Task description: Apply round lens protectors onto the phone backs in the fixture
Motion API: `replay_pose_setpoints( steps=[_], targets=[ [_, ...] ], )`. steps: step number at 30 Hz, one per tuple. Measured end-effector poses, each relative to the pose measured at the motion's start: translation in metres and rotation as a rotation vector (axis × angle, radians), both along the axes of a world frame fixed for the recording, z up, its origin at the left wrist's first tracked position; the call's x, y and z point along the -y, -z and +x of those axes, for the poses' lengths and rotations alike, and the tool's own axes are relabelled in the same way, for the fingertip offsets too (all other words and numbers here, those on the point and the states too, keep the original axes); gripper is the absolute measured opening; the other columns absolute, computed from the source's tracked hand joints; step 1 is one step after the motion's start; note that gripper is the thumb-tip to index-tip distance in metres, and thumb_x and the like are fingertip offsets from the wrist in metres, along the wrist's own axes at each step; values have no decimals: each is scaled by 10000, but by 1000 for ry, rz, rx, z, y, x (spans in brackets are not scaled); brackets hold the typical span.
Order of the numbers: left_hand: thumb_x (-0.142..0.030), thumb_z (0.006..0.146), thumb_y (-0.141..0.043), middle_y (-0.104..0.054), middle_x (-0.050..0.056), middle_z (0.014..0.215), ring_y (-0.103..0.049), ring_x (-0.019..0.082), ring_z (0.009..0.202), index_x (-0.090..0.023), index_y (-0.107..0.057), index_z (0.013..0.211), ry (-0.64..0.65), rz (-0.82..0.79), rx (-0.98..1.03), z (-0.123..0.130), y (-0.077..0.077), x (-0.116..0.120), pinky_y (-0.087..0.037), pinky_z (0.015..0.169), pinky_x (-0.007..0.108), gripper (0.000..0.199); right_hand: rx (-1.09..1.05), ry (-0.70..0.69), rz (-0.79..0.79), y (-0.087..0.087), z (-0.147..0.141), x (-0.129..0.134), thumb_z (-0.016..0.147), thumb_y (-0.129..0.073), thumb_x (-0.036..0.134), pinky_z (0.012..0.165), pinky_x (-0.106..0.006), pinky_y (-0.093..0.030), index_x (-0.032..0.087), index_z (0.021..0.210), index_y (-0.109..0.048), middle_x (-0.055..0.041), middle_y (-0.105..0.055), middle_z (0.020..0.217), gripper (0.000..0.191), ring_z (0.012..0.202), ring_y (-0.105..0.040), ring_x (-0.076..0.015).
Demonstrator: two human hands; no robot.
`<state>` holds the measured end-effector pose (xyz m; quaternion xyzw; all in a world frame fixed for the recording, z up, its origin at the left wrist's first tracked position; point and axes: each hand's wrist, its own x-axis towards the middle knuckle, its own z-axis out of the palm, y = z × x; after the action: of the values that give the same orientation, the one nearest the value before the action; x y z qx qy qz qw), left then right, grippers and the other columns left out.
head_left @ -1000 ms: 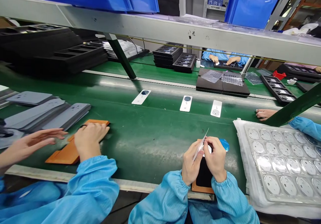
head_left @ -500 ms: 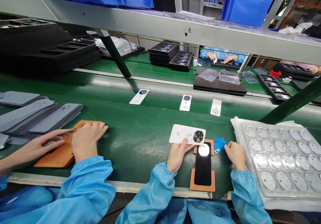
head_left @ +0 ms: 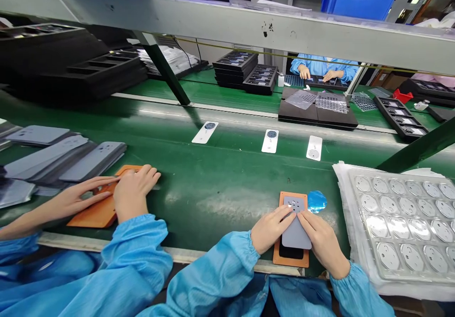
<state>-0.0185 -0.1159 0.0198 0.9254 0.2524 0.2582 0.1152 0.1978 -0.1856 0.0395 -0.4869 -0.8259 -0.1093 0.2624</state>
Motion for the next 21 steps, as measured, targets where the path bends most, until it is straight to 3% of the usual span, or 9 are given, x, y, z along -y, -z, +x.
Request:
replay_pose_setpoints(
  steps=[3,8,12,15,18,21],
  targets=[
    [-148,990,-393,-596,125,1302,-557,220,1280,-162,-532,1347,-30,125,-95,-1,2,0,-566,1000,349,383,53,-15,4,0,3,-2,947,-440,87,924,-367,-572,90,1240,-635,-136,-656,1225,352,1117,-633,-229],
    [-186,977,-444,-546,151,1362,-545,256,1289,-169,-540,1312,-72,153,-278,0,3,-5,-561,995,376,349,180,5,-91,2,3,-8,941,-404,103,929,-405,-557,58,1268,-617,-159,-623,1284,393,1138,-619,-261],
    [-178,917,-521,-433,193,1466,-407,330,1404,-147,-550,1283,-66,110,-392,3,-2,-7,-453,1109,449,369,248,62,-178,11,-2,-12,917,-392,97,1065,-434,-466,41,1390,-517,-158,-480,1458,492,1337,-475,-287],
    [-194,861,-560,-355,202,1520,-310,349,1454,-141,-502,1354,-30,53,-441,3,-8,-5,-334,1179,505,500,252,85,-228,14,-4,-13,893,-395,88,1127,-428,-402,58,1427,-481,-132,-430,1504,542,1397,-401,-269],
    [-240,855,-561,-342,200,1529,-307,345,1453,-144,-472,1394,-20,43,-475,2,-14,-2,-269,1195,526,555,257,67,-256,13,-2,-10,865,-425,101,1151,-434,-375,64,1415,-499,-122,-467,1479,557,1390,-406,-268],
    [-267,909,-497,-391,186,1502,-361,327,1423,-143,-492,1377,-34,81,-493,-1,-15,3,-269,1185,503,484,267,52,-266,11,-1,-3,845,-462,127,1151,-423,-382,54,1415,-499,-132,-479,1466,576,1361,-437,-271]
  ],
)
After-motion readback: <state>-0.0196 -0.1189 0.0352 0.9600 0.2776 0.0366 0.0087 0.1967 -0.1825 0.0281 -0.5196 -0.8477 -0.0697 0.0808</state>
